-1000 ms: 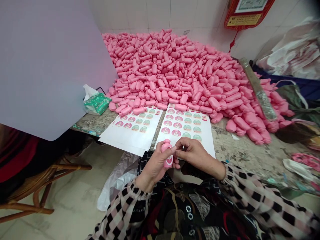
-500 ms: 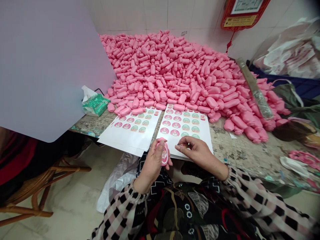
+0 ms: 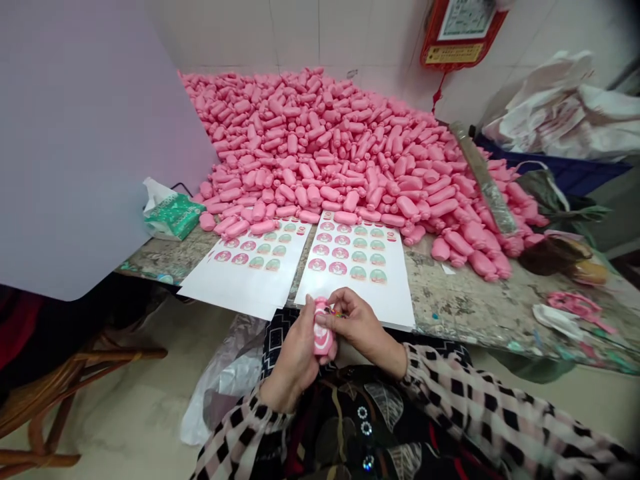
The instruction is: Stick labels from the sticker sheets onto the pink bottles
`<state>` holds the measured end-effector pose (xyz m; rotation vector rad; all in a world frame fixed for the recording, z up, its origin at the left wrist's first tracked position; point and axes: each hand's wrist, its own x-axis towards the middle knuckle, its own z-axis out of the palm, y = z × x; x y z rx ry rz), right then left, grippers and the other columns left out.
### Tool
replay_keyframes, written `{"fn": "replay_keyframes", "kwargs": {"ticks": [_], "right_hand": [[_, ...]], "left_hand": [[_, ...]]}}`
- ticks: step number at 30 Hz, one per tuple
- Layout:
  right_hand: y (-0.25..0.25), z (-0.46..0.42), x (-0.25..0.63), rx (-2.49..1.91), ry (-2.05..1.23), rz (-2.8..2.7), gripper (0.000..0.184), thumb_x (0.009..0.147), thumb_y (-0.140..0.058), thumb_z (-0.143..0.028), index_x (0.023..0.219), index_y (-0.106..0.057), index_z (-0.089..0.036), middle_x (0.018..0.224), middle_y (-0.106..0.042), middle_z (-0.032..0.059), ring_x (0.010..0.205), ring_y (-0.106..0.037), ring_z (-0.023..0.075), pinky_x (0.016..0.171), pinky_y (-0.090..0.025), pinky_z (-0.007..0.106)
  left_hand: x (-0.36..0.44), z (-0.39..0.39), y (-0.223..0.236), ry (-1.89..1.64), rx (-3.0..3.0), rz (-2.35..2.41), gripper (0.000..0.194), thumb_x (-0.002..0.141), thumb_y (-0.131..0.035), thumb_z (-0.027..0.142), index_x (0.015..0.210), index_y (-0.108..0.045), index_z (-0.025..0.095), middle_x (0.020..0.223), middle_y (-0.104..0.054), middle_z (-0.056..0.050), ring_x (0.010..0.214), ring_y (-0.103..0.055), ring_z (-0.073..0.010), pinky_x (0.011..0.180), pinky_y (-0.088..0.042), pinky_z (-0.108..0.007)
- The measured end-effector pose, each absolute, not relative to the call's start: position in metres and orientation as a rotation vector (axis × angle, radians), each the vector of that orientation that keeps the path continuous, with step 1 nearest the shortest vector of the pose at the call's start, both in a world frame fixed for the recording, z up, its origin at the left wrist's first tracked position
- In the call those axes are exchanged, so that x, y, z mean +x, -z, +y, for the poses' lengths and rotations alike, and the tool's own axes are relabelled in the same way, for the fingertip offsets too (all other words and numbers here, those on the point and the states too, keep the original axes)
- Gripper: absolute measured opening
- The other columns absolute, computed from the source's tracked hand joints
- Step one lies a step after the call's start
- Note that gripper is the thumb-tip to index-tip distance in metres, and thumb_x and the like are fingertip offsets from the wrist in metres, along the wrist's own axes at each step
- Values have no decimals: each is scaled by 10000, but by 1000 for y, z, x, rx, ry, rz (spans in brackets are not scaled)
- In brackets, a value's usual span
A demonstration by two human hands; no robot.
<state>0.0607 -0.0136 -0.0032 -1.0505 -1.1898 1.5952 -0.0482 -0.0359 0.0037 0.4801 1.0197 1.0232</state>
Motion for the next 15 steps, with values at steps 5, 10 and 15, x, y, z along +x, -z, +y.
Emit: {"fn": "replay_keyframes", "kwargs": {"ticks": [5, 10, 15], "right_hand": [[10, -1, 89, -1192, -1255, -1507, 254, 719, -663, -424, 741, -555, -195, 639, -519, -49, 611, -478, 97, 593, -380, 226], [11, 19, 163, -1471, -784, -1803, 208, 785, -569, -394, 783, -628, -195, 705, -606, -4, 653, -528, 134, 616, -395, 252], [5, 52, 240, -1994, -207, -1781, 239, 812, -485, -362, 866, -641, -190, 860, -645, 64, 761, -566, 198, 642, -398, 296]], "left_hand": [[-79, -62, 3, -797, 591, 965, 488, 751, -524, 618, 1007, -473, 206, 517, -526, 50, 283, -342, -38, 302, -155, -141], [-141, -99, 44, -516, 582, 1497, 597, 685, -554, 646, 1113, -483, 236, 442, -508, 46, 316, -434, -119, 319, -244, -186], [-178, -128, 95, -414, 670, 1829, 553, 630, -484, 716, 936, -571, 263, 458, -539, 11, 453, -589, -237, 438, -447, -327]]}}
